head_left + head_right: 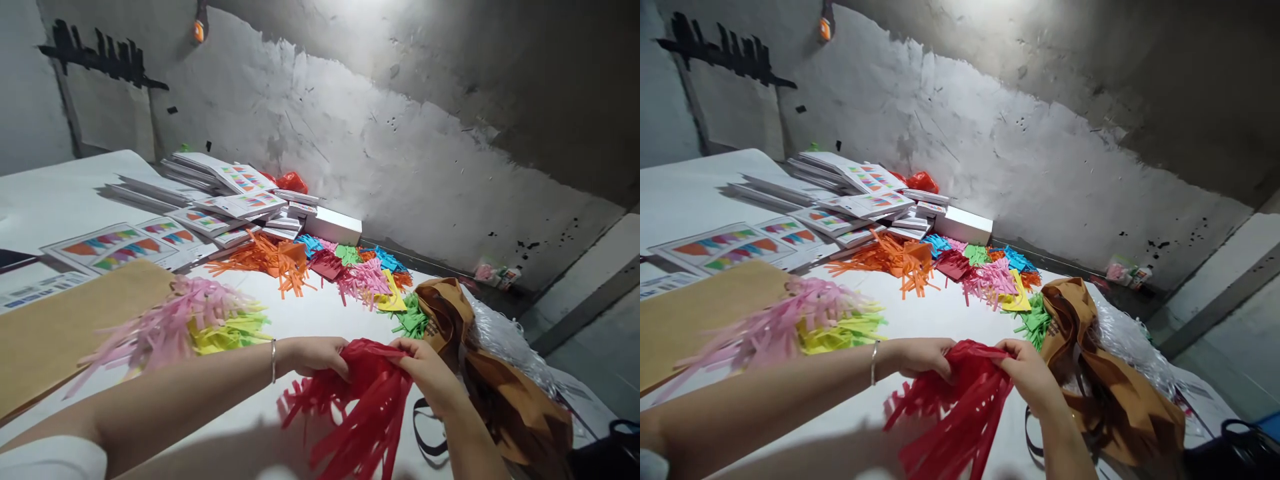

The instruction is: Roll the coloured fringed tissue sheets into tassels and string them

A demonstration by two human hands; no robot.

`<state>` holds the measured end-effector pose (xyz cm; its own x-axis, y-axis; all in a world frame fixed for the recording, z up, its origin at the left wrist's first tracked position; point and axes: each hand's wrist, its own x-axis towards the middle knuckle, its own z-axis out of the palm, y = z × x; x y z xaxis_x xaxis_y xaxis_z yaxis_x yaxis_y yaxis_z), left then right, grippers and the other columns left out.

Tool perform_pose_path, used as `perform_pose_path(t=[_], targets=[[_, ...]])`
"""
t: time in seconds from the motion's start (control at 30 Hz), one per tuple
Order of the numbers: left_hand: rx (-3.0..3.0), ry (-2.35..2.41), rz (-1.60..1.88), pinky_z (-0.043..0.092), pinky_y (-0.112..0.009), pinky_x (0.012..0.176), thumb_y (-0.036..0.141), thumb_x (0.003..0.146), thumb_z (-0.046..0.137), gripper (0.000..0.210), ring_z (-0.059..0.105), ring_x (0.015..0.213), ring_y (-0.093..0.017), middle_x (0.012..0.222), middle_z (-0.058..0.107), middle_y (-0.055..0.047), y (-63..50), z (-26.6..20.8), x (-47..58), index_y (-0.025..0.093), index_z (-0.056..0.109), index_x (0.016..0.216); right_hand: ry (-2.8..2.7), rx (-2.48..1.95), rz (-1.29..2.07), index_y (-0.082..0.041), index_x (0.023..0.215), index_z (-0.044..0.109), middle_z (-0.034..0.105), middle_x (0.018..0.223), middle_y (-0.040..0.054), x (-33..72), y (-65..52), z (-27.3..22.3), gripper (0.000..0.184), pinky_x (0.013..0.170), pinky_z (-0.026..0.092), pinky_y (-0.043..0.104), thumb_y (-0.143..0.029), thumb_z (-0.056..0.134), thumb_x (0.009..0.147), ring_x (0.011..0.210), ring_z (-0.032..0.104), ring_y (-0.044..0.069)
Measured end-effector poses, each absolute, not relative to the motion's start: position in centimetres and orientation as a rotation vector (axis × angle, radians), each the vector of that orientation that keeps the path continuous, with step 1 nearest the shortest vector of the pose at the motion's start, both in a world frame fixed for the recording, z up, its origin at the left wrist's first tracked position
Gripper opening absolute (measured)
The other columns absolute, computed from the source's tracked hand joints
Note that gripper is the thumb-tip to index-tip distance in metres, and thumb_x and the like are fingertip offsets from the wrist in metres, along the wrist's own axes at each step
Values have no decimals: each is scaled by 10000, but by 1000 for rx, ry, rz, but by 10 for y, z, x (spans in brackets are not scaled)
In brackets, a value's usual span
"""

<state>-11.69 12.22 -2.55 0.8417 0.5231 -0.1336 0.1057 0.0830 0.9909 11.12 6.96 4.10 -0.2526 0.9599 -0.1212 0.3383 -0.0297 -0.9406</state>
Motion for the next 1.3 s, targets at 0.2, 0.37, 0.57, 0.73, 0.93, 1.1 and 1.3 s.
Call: perform_pose_path(t=[0.2, 0.37, 0.57, 0.73, 0.93, 1.1, 1.3], targets=[[1617, 536, 23, 502, -297, 426, 355, 560, 756, 299, 546, 429, -158, 603, 639, 0, 126, -23, -133, 183, 639, 776, -1551, -1322, 1383, -147, 778, 670, 664, 690, 30, 138, 74, -2, 493, 615, 446, 256, -609, 785, 650, 614, 590, 137], [1970, 795, 141, 463, -250, 452, 235, 634, 759, 164, 542, 491, -155, 568, 588, 28, 139, 10, -150, 177, 623, 706, -1640, -1372, 1103, -119, 851, 755, 715, 700, 78, 162, 79, 3, 540, 632, 522, 330, -645, 725, 731, 671, 670, 225], [2566, 1026, 540, 458, -383, 954, 69, 932, 459, 385, 605, 1019, -248, 1104, 670, -124, 123, 54, -193, 204, 653, 1236, -2070, -1068, 59, -251, 1134, 755, 759, 1127, 52, 166, 44, 25, 328, 1003, 523, 364, -155, 583, 871, 1062, 698, 213], [2964, 1282, 229, 307, -582, 1128, 93, 843, 667, 672, 505, 1317, -372, 1387, 597, -165, 70, 16, -241, 249, 481, 1469, -2307, -793, -655, -140, 1131, 717, 769, 1080, 99, 107, 18, -70, 447, 1098, 453, 384, 38, 409, 861, 1059, 703, 197], [2784, 858, 287, 322, -472, 1193, 339, 834, 784, 754, 442, 1415, -313, 1503, 531, -122, 6, -35, -202, 238, 435, 1495, -2244, -986, -476, -146, 1162, 700, 756, 1125, 109, 77, 2, -147, 412, 1187, 309, 385, -45, 490, 823, 1095, 682, 226], [2808, 921, 428, 483, -437, 1027, 243, 973, 576, 397, 627, 1176, -304, 1299, 668, -166, 12, -82, -162, 127, 573, 1353, -2288, -1100, -328, -188, 1203, 670, 746, 1179, 72, 93, -2, -134, 401, 1168, 298, 450, -94, 533, 838, 1162, 652, 255], [2714, 901, 506, 498, -402, 994, 257, 952, 598, 368, 634, 1131, -281, 1255, 681, -155, 24, -93, -173, 125, 605, 1296, -2606, -1074, -452, -170, 1291, 626, 656, 1356, 110, 134, -14, -102, 448, 955, 533, 443, -364, 645, 887, 1205, 643, 302]])
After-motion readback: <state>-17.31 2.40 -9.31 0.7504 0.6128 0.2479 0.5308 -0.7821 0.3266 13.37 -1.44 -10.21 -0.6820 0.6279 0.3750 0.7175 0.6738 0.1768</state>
